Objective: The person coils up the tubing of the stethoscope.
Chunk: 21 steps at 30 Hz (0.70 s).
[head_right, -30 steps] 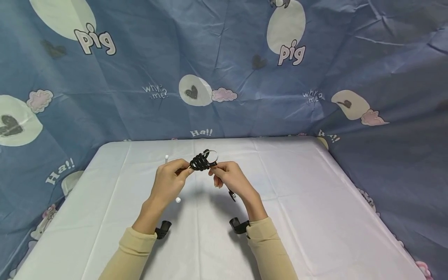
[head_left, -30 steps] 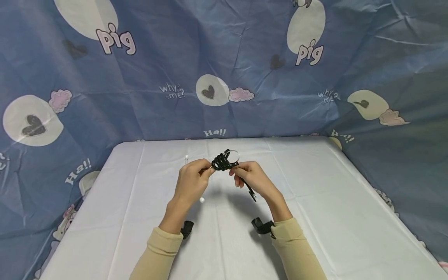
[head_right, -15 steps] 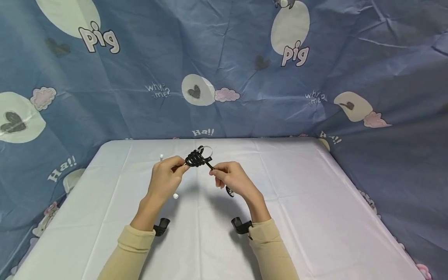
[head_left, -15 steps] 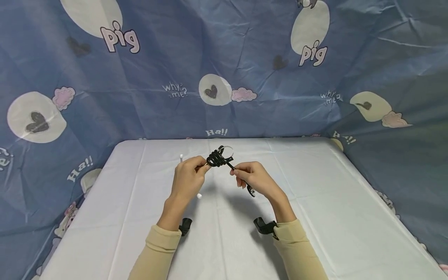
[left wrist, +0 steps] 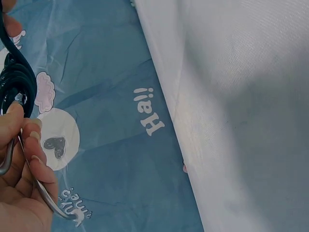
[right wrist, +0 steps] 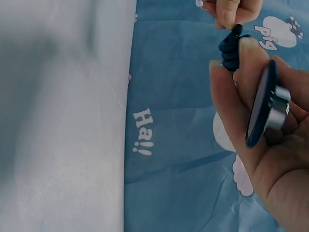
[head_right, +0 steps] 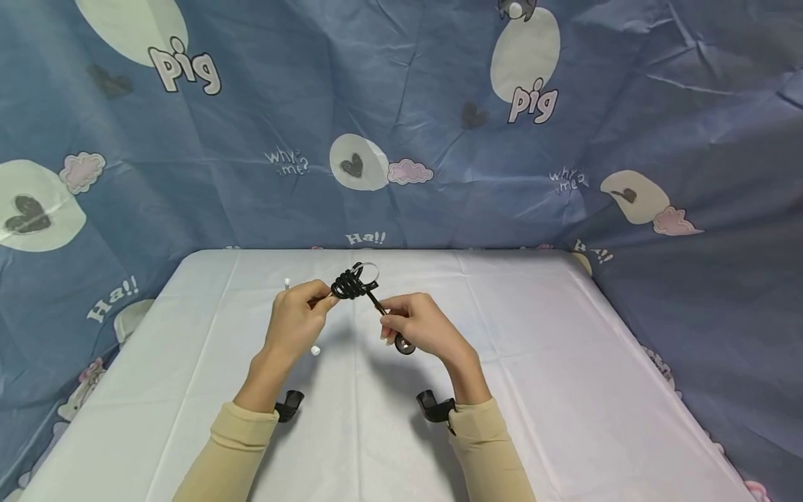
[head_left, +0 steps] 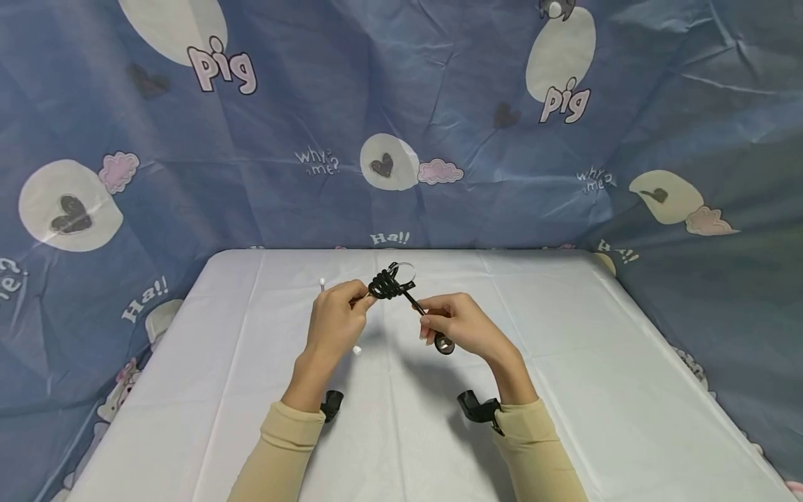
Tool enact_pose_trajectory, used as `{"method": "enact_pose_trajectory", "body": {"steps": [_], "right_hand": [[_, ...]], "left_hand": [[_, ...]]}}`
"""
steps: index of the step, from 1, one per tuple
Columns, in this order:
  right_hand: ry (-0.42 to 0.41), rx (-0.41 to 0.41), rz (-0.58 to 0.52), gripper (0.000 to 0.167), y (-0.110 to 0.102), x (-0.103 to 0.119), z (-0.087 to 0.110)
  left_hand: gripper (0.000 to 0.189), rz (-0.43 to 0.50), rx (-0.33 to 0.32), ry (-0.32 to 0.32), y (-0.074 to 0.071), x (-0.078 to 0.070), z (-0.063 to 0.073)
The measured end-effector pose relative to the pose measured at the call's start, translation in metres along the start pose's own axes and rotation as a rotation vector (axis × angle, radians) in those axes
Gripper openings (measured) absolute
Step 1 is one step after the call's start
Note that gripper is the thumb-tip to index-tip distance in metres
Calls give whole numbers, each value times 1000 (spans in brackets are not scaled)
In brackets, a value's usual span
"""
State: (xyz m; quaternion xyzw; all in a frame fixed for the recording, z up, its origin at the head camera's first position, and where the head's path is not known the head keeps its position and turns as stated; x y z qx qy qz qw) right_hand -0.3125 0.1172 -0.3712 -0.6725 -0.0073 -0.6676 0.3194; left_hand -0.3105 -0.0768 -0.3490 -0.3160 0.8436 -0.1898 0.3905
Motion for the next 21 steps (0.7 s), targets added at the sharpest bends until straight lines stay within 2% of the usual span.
{"method": "enact_pose_trajectory", "body": {"steps": [6,12,15,21], "right_hand": [[-28,3,-44,38,-1,5,2],[-91,69,0,20,3,11,6],[-113,87,1,17,2,13,9],[-149,113,-30,23,-3,16,14]], "left_hand": [[14,-46,25,-17,5,3,1],[17,-80,68,-20,12,1,3],[19,-79,83,-9,16,-2,4],[23,-83,93,39,22,-11,4]]}}
Point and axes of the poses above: each hand's wrist, its own z-axis away from the middle knuckle, its own y-axis out of the palm, x = y × z, the point moved 9 cm from there along -z, towards the middle knuckle, and after that the axes turned 6 degrees about y, right-handed, at the moved point
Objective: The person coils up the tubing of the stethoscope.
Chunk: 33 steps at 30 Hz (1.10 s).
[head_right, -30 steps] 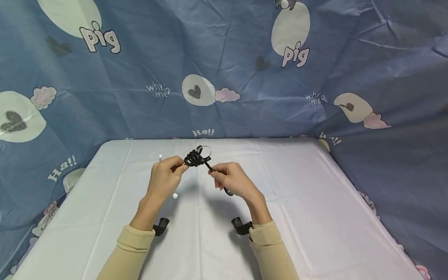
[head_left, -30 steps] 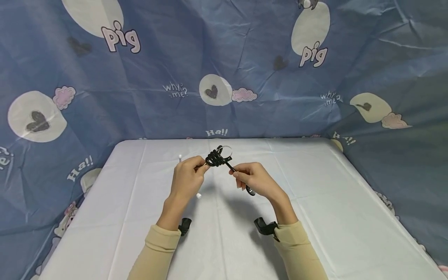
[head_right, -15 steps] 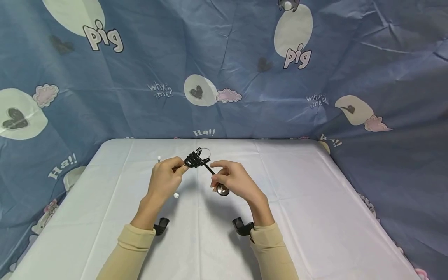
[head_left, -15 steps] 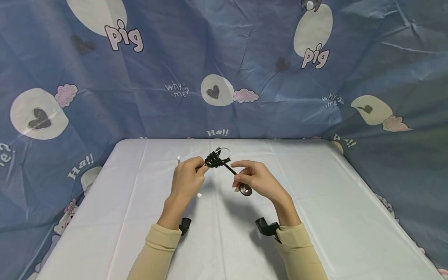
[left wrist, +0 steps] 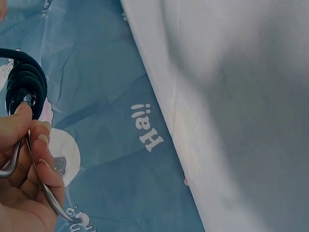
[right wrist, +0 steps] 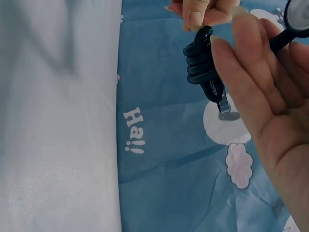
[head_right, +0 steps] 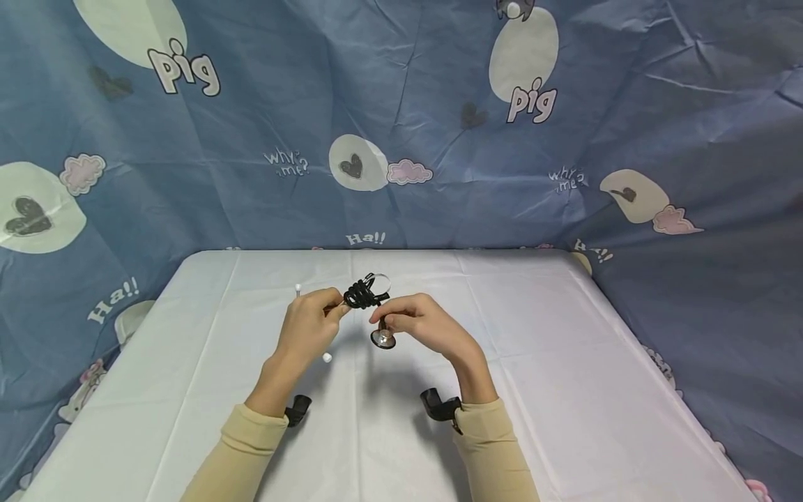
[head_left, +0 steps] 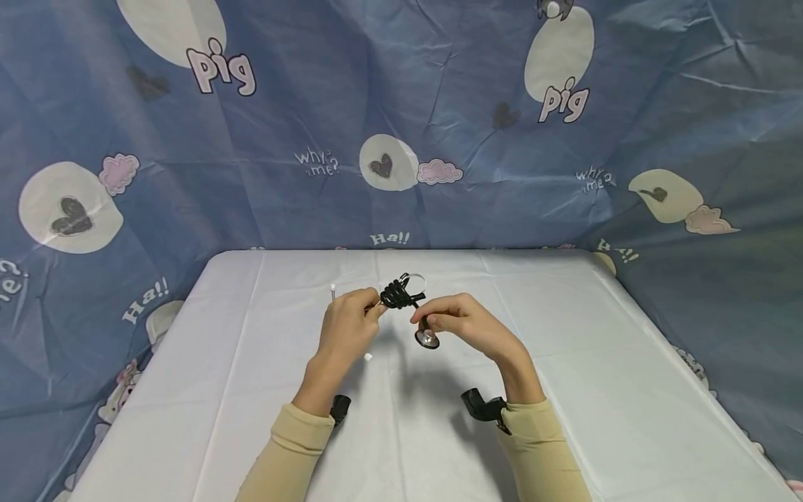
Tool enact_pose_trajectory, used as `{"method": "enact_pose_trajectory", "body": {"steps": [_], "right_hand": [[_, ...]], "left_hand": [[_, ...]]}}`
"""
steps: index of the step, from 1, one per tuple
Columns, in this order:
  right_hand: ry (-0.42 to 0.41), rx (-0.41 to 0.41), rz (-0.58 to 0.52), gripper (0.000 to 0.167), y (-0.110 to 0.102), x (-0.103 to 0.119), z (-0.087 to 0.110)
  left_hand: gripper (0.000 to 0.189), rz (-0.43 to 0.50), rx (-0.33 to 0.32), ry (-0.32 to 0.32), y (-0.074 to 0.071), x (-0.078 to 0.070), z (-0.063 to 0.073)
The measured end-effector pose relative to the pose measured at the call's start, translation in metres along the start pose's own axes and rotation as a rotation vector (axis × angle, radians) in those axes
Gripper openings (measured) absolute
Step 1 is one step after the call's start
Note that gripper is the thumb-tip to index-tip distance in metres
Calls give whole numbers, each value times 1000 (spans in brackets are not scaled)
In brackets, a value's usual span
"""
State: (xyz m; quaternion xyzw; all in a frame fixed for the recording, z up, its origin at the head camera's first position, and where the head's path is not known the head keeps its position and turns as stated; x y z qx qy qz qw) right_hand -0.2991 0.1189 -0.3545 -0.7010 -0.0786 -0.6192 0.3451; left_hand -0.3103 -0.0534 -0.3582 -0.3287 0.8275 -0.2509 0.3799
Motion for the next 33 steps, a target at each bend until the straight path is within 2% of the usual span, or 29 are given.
{"method": "enact_pose_trajectory", "body": {"steps": [5,9,15,21,26,29,33], "right_hand": [[-21,-3,-20,24,-1,2,1],[-48,-53,-39,20,-3,4,0],[-104,-234,-59,10,-16,10,-1],[-169,-432,-13,9,-31,18,8],[-251,-524,-24,6,-40,25,13],[-239,-536,-68,7,-43,24,13],[-171,-555,-116,11,-46,17,12]], "left_hand": [[23,-9,-5,5,0,-3,-1],[23,-10,-4,12,-2,-7,-1],[22,-20,-23,56,0,-20,-1],[20,-38,-23,113,4,-31,1],[21,-48,-53,198,2,-41,2],[23,-55,-74,247,2,-46,3],[23,-64,-92,274,1,-50,4]]}}
Point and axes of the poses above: each hand's wrist, its own z-axis away from the middle knuckle, its own y-axis out of the palm, x = y × z, the point moved 9 cm from there along -z, towards the middle knuckle, and after that the axes turned 6 degrees about y, right-handed, at the moved point
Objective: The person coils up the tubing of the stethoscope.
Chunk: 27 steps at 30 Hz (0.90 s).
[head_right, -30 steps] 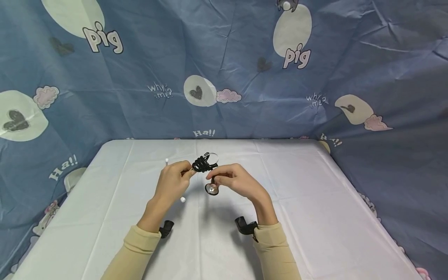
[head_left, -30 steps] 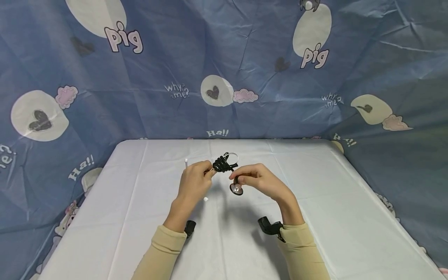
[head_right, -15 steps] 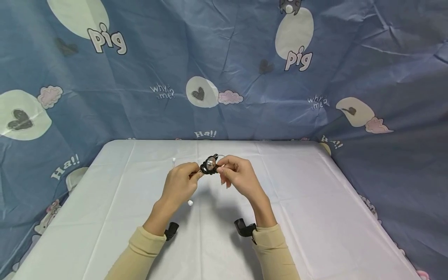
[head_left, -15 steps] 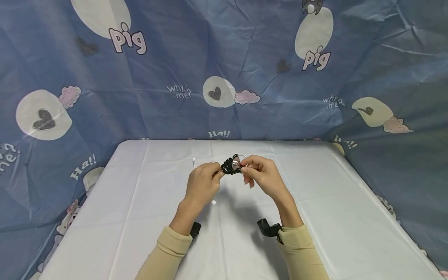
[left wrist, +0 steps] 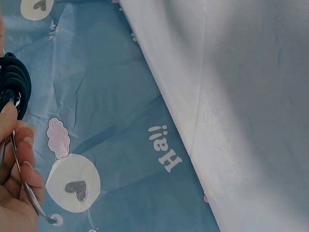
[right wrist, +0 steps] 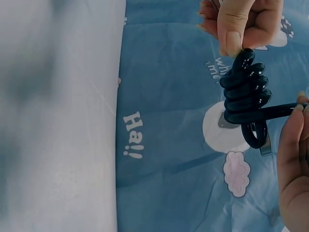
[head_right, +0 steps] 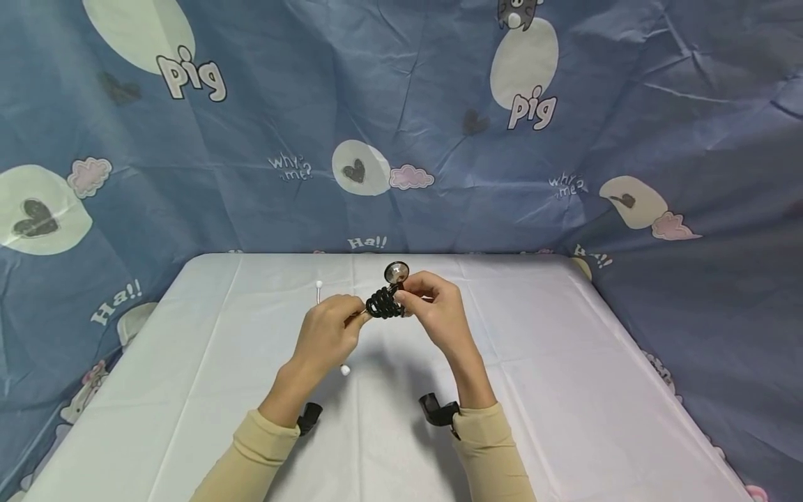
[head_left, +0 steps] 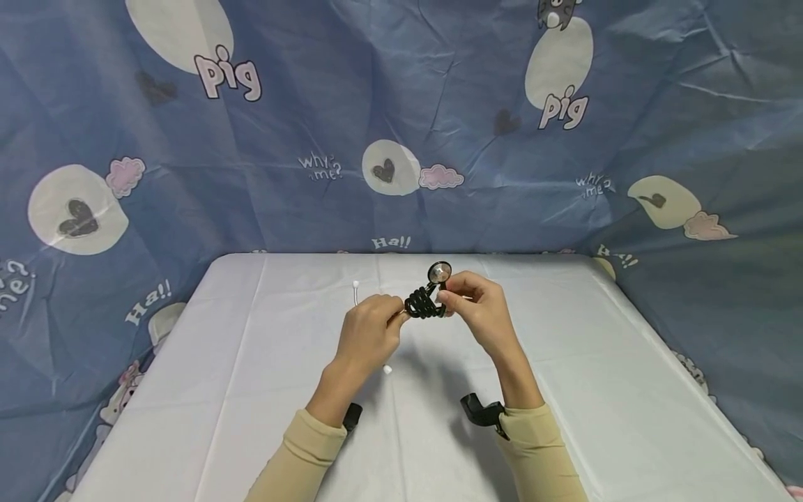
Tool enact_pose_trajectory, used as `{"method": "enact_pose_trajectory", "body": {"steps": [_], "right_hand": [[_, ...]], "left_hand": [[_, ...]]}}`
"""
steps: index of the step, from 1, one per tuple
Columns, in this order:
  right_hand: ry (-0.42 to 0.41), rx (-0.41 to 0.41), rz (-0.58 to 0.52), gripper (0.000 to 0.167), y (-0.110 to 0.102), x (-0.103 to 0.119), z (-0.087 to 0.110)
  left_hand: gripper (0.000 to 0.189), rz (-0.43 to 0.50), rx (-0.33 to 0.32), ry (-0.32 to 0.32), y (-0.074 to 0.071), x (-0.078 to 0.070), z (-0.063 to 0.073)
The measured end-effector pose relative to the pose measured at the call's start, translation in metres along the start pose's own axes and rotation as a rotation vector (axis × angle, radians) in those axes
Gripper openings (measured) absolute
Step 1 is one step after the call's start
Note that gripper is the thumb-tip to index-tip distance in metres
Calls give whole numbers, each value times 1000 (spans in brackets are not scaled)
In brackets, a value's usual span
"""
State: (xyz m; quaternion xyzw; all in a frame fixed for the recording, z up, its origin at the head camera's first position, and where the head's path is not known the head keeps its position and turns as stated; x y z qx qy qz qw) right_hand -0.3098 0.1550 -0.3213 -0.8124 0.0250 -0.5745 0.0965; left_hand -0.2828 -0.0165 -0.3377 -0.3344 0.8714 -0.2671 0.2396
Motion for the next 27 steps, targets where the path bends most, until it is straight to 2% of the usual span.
{"method": "enact_pose_trajectory", "body": {"steps": [3,6,9,12,20,27], "right_hand": [[37,-3,-57,14,-1,-4,-1],[49,12,-141,24,-1,-4,-2],[25,33,-185,39,-1,-2,-2],[-7,35,-164,46,-3,0,-1],[4,81,-184,46,2,-1,0],[47,128,-169,42,9,-8,-1]], "left_hand": [[22,-1,-5,0,-1,-1,0],[21,3,-11,-3,-3,-2,0],[21,4,-18,1,-4,-3,-1],[20,5,-23,0,-6,-4,-2],[17,24,-63,-46,-14,2,-2],[18,23,-73,-50,-14,6,-3]]}}
Point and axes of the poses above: each hand's wrist, its own z-axis away from the middle knuckle, its own y-axis out of the palm, x = y × z, the point moved 9 cm from there along -z, towards the middle knuckle, and after that the axes turned 6 degrees about y, right-handed, at the moved point
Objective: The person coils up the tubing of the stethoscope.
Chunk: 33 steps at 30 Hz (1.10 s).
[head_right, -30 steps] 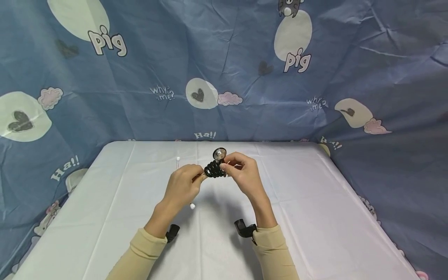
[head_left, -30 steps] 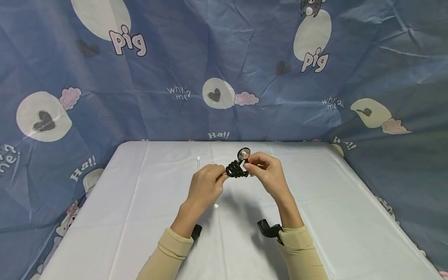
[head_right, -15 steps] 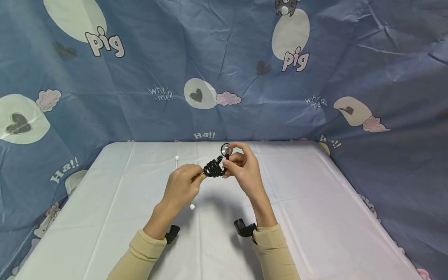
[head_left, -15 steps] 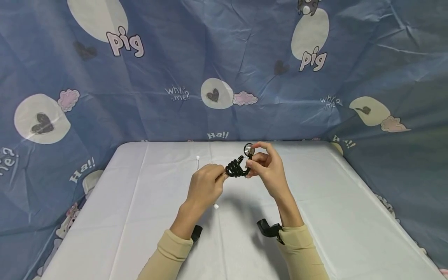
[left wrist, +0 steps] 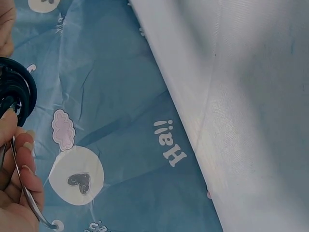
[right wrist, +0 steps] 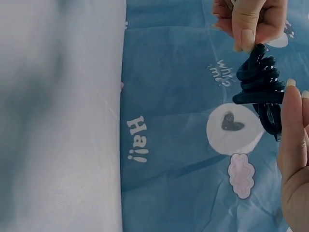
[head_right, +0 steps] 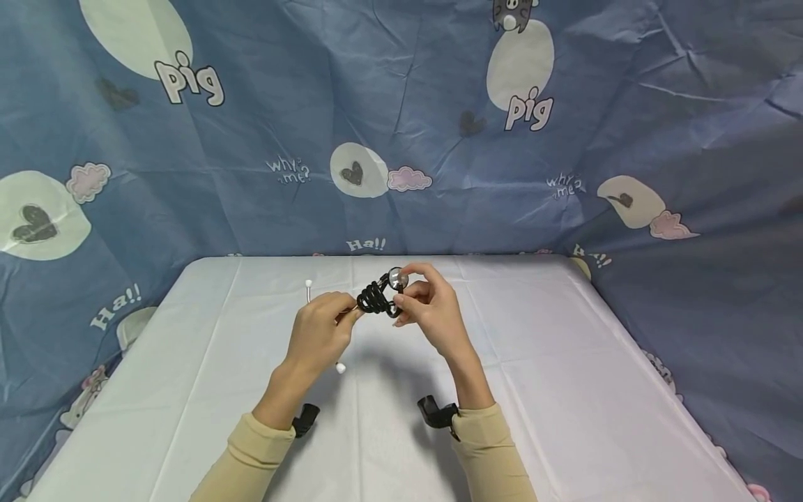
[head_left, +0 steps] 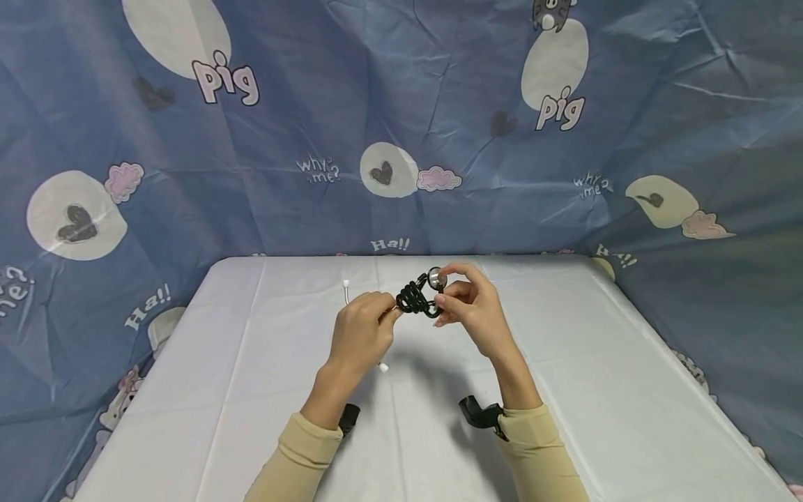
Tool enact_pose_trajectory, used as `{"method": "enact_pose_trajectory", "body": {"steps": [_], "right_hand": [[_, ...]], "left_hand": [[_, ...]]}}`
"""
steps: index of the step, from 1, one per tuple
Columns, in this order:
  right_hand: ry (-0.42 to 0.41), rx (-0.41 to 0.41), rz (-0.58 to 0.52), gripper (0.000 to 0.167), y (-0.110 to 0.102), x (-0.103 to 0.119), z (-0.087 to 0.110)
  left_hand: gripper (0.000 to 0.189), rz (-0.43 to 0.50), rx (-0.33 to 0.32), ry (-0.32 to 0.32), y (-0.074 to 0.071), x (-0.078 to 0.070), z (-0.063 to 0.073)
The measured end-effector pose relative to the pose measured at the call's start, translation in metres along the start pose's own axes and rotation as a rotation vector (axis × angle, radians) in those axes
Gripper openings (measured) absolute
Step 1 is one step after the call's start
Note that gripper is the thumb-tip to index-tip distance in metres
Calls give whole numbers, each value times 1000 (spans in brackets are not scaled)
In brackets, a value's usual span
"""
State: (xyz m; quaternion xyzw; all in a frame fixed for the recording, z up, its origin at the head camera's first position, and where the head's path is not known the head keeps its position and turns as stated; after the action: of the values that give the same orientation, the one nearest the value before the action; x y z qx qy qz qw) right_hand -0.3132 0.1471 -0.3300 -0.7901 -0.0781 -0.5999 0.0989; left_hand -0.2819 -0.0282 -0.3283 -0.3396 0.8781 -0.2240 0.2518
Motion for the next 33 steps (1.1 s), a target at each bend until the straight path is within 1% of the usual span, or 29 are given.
{"method": "enact_pose_trajectory", "body": {"steps": [3,7,10,14,16,22,29,33], "right_hand": [[36,-6,28,40,2,-4,-1],[68,-39,97,39,1,-8,-1],[70,-51,152,40,2,-8,-1],[60,-39,197,38,4,-6,0],[71,-44,219,37,4,-7,0],[142,-88,303,36,2,-11,0],[172,-111,340,37,-1,-15,0],[182,-103,398,37,-2,-16,0]], "left_hand": [[18,-3,3,-4,0,3,1],[18,-6,8,-24,0,6,2],[19,0,4,-36,-2,7,2],[19,3,1,-32,-1,6,3],[18,-1,2,-25,0,6,2],[17,-18,8,14,3,2,2],[17,-19,25,52,6,-3,2],[18,-21,22,65,6,-3,3]]}}
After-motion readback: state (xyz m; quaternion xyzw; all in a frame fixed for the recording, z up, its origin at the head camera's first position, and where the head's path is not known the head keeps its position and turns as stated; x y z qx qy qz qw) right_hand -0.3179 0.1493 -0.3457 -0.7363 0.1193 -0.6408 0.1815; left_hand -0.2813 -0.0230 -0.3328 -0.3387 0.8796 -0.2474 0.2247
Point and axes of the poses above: each hand's wrist, its own z-axis away from the middle knuckle, its own y-axis out of the palm, x = y × z, the point moved 9 cm from there along -z, towards the middle knuckle, and after that the axes turned 6 degrees about y, right-handed, at the moved point
